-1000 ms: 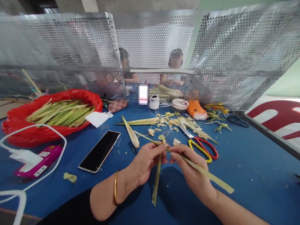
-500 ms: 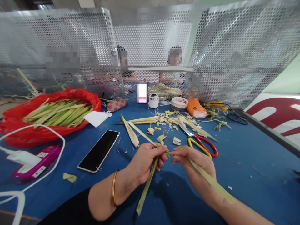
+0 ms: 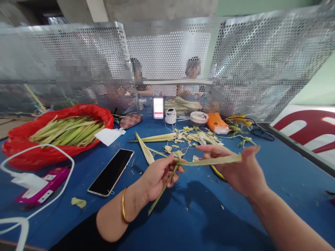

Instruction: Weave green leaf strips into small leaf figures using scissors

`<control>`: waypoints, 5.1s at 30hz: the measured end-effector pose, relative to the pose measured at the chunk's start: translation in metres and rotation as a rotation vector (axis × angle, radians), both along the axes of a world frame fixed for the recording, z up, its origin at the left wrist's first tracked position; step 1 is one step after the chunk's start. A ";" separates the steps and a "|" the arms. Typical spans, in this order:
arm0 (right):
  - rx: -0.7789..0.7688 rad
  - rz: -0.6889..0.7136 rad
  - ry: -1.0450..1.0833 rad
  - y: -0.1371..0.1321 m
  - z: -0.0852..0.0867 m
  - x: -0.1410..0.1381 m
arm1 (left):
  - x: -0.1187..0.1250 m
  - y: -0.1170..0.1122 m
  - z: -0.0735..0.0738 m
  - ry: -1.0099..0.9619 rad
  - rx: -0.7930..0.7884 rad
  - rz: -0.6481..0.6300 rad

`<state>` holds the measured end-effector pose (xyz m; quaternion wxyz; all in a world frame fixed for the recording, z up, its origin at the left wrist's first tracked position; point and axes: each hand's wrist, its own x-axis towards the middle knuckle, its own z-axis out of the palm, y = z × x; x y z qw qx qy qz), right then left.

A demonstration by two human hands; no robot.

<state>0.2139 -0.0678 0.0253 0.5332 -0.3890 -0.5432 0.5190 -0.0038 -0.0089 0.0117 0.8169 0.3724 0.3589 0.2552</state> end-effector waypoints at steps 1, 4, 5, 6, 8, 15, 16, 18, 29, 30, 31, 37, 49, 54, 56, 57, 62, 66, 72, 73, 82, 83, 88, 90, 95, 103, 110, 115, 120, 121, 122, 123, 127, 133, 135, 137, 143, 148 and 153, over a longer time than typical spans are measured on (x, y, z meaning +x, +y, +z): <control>-0.057 0.002 0.093 0.003 0.002 0.007 | 0.000 0.000 0.000 -0.008 -0.005 -0.023; -0.216 0.077 0.250 0.009 -0.002 0.014 | -0.001 -0.002 -0.001 -0.022 0.033 -0.077; -0.277 0.105 0.242 0.010 -0.006 0.012 | 0.000 -0.003 -0.001 -0.017 0.063 -0.085; -0.337 0.114 0.204 0.011 -0.010 0.007 | 0.000 -0.004 -0.002 -0.003 0.095 -0.088; -0.432 0.066 0.087 0.010 -0.021 -0.007 | 0.001 -0.005 -0.002 0.042 0.154 -0.099; -0.407 -0.035 0.316 0.002 -0.039 -0.049 | 0.010 -0.018 -0.005 0.193 0.224 -0.206; -0.402 -0.053 0.329 0.002 -0.038 -0.051 | 0.011 -0.019 -0.005 0.211 0.240 -0.208; -0.380 -0.086 0.298 0.001 -0.037 -0.052 | 0.013 -0.022 -0.005 0.239 0.281 -0.212; -0.339 -0.271 0.200 0.000 -0.045 -0.060 | 0.014 -0.022 -0.008 0.318 0.260 -0.213; -0.349 -0.258 0.190 0.001 -0.046 -0.059 | 0.014 -0.022 -0.008 0.315 0.254 -0.216; -0.360 -0.236 0.168 0.002 -0.045 -0.057 | 0.013 -0.022 -0.008 0.308 0.245 -0.218; -0.124 -0.542 -0.333 0.011 -0.041 -0.031 | 0.011 -0.021 -0.005 0.234 0.189 -0.235; -0.274 -0.103 -0.033 -0.001 -0.032 -0.057 | 0.018 -0.035 -0.009 0.361 0.273 -0.340; -0.346 -0.228 0.079 -0.002 -0.035 -0.061 | 0.017 -0.033 -0.009 0.350 0.270 -0.323; -0.313 -0.271 0.053 -0.002 -0.038 -0.062 | 0.016 -0.033 -0.010 0.341 0.258 -0.353; -0.280 -0.289 0.023 -0.002 -0.040 -0.062 | 0.016 -0.033 -0.011 0.339 0.248 -0.365; 0.103 -0.428 -0.323 0.005 -0.038 -0.047 | 0.014 -0.028 -0.014 0.223 0.187 -0.312; 0.219 -0.711 -0.508 0.008 -0.026 -0.025 | 0.011 -0.017 -0.013 0.083 0.138 -0.157; 0.040 -0.229 -0.560 0.004 -0.019 -0.023 | 0.010 -0.009 -0.012 0.043 0.161 0.023; 0.094 -0.183 -0.584 0.003 -0.020 -0.027 | 0.010 -0.010 -0.012 0.058 0.168 0.027; 0.454 -0.246 -0.898 0.000 -0.032 -0.039 | 0.013 -0.016 -0.017 0.110 0.228 0.007; 0.464 -0.253 -0.912 0.001 -0.033 -0.039 | 0.013 -0.017 -0.017 0.113 0.225 0.011; 0.454 -0.282 -0.917 0.004 -0.037 -0.037 | 0.014 -0.019 -0.017 0.059 0.167 -0.004; 0.437 -0.279 -0.916 0.005 -0.038 -0.036 | 0.014 -0.020 -0.016 0.068 0.124 0.002; 0.475 -0.269 -0.996 0.006 -0.038 -0.035 | 0.014 -0.020 -0.014 0.154 0.100 0.058; 0.576 -0.249 -1.070 0.007 -0.035 -0.034 | 0.012 -0.016 -0.013 0.177 0.041 0.025; 0.608 -0.250 -1.056 0.008 -0.035 -0.035 | 0.014 -0.016 -0.014 0.153 0.046 0.057; 0.367 -0.178 -0.756 0.009 -0.029 -0.036 | 0.016 -0.018 -0.016 0.151 0.083 0.103; -0.063 -0.042 -0.126 0.005 -0.023 -0.039 | 0.015 -0.018 -0.016 0.226 0.138 0.074; -0.102 -0.066 -0.063 0.006 -0.025 -0.040 | 0.015 -0.018 -0.017 0.241 0.153 0.050; -0.126 -0.103 -0.024 0.006 -0.027 -0.041 | 0.016 -0.018 -0.019 0.254 0.167 0.021; -0.142 -0.142 -0.001 0.007 -0.030 -0.042 | 0.016 -0.018 -0.022 0.260 0.182 -0.006; -0.165 -0.247 0.067 0.011 -0.044 -0.047 | 0.018 -0.018 -0.032 0.216 0.219 -0.028; -0.191 -0.402 0.113 0.010 -0.054 -0.054 | 0.019 -0.016 -0.034 0.187 0.253 0.009; -0.205 -0.414 0.153 0.010 -0.054 -0.055 | 0.019 -0.016 -0.033 0.202 0.271 0.017; -0.219 -0.415 0.179 0.011 -0.053 -0.056 | 0.019 -0.016 -0.032 0.216 0.287 0.029; -0.184 -0.307 0.111 0.013 -0.044 -0.049 | 0.021 -0.017 -0.035 0.160 0.225 0.104; -0.185 -0.354 0.047 0.013 -0.049 -0.050 | 0.018 -0.015 -0.036 0.205 0.230 0.079; -0.198 -0.419 0.087 0.013 -0.056 -0.054 | 0.017 -0.016 -0.031 0.246 0.196 0.004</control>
